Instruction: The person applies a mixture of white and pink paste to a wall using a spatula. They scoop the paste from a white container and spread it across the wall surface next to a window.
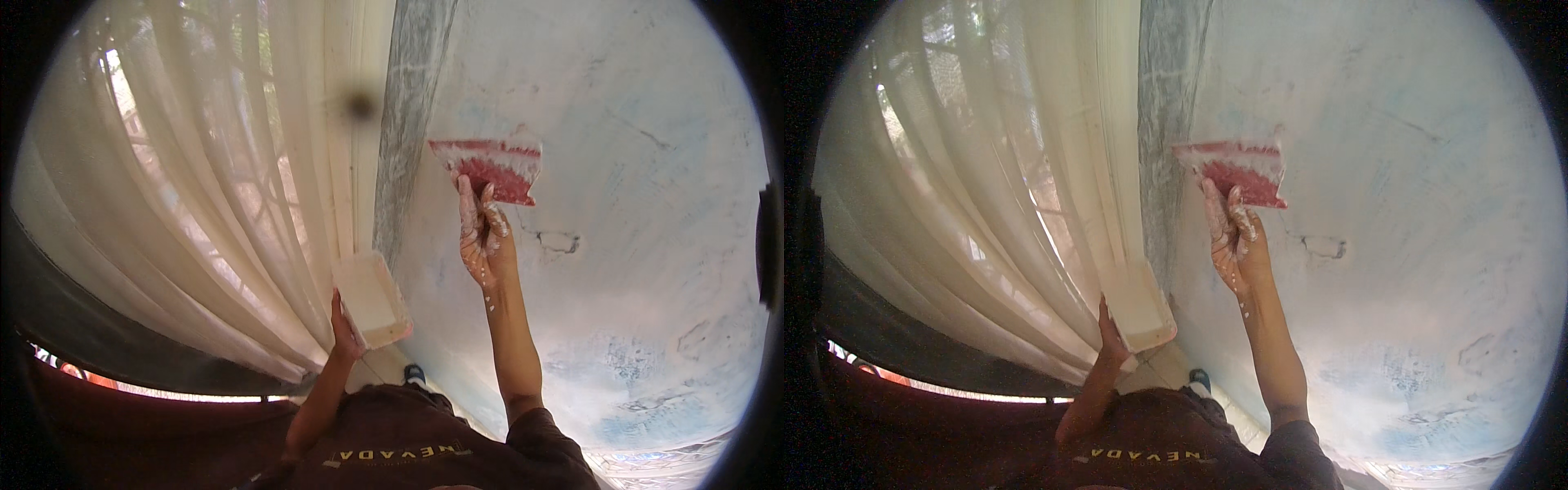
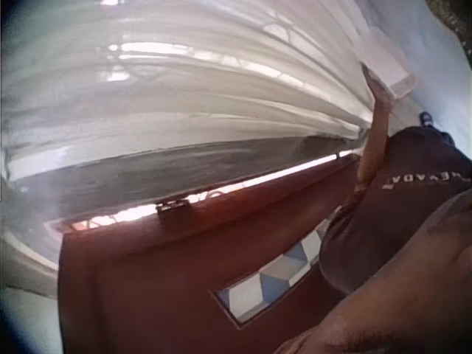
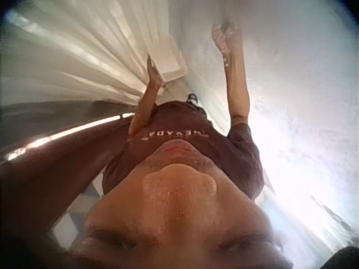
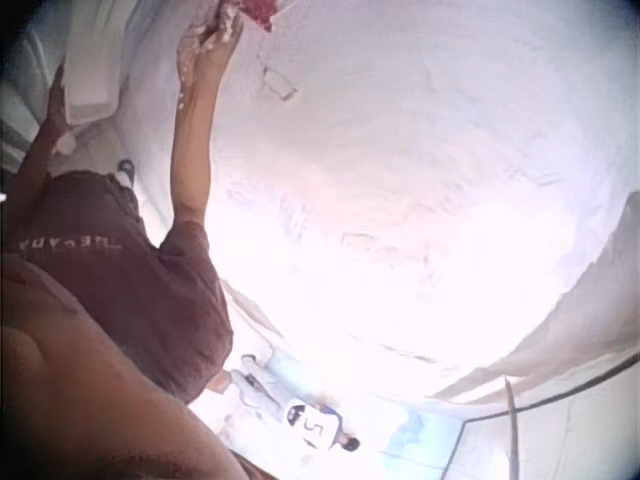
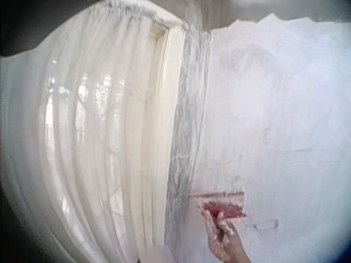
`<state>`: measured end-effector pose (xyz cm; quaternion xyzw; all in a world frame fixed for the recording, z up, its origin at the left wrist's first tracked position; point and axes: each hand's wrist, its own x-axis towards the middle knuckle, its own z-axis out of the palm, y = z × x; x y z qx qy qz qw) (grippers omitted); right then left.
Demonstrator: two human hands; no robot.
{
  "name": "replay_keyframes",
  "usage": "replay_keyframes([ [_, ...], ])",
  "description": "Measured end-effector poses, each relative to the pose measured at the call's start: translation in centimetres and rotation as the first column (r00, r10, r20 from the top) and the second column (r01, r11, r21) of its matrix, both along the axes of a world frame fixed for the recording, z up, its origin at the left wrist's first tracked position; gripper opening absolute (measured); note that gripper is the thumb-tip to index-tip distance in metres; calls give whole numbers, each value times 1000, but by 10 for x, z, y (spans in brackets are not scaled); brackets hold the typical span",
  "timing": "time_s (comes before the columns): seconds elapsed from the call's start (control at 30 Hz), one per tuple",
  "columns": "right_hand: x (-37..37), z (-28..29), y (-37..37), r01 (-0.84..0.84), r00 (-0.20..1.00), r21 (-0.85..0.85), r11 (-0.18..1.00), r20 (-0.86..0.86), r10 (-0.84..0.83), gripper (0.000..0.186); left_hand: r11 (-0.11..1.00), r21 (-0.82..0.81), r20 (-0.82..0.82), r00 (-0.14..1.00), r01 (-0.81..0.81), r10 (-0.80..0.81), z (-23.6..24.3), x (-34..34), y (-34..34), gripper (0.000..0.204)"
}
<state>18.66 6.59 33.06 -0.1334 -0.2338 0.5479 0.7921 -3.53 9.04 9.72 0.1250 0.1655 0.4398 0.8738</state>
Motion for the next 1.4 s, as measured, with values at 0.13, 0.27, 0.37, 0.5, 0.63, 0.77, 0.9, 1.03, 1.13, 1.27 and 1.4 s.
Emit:
replay_keyframes([
  [0.13, 17, -58, -9, 36, 993, -244, 969, 121, -7, 25, 999, -36, -3, 999, 32, -32, -1, 13, 15, 75],
  [0.27, 36, -84, -23, -343, 927, -62, 937, 136, 349, 23, 998, -53, -29, 999, 22, -23, -1, 20, 14, 73],
  [0.37, 37, -96, -23, -400, 892, -26, 916, 217, 395, 22, 998, -19, 53, 997, 52, -51, 1, 24, 16, 72],
  [0.5, 25, -89, -22, 128, 906, -251, 959, 423, -10, 19, 998, -15, 61, 997, 57, -56, 1, 24, 14, 70],
  [0.63, 12, -46, -14, 203, 878, -101, 974, 460, -135, 16, 1000, -30, 33, 999, -7, 8, -38, 13, 2, 72],
  [0.77, 4, -20, -11, 152, 855, 49, 987, 494, -156, 23, 996, -3, 142, 986, -86, 86, -96, -1, -65, 73],
  [0.9, 21, 11, 28, 12, 826, 223, 975, 547, -136, 28, 990, 62, 305, 947, -123, 98, -186, 63, -86, 79],
  [1.03, -36, 61, 64, 27, 742, 332, 943, 625, -241, 25, 980, -84, 233, 952, -182, 197, -222, 53, -116, 75],
  [1.13, -35, 184, 93, 56, 727, 495, 867, 575, -375, 29, 963, -50, 140, 953, -266, 270, -160, 37, -124, 75],
  [1.27, -30, 247, 151, 179, 617, 584, 792, 560, -552, 33, 948, -63, 125, 940, -313, 318, -147, 29, -139, 75],
  [1.4, -25, 317, 178, 225, 531, 717, 660, 478, -700, 31, 962, -14, 111, 955, -274, 274, -93, 13, -125, 76],
])
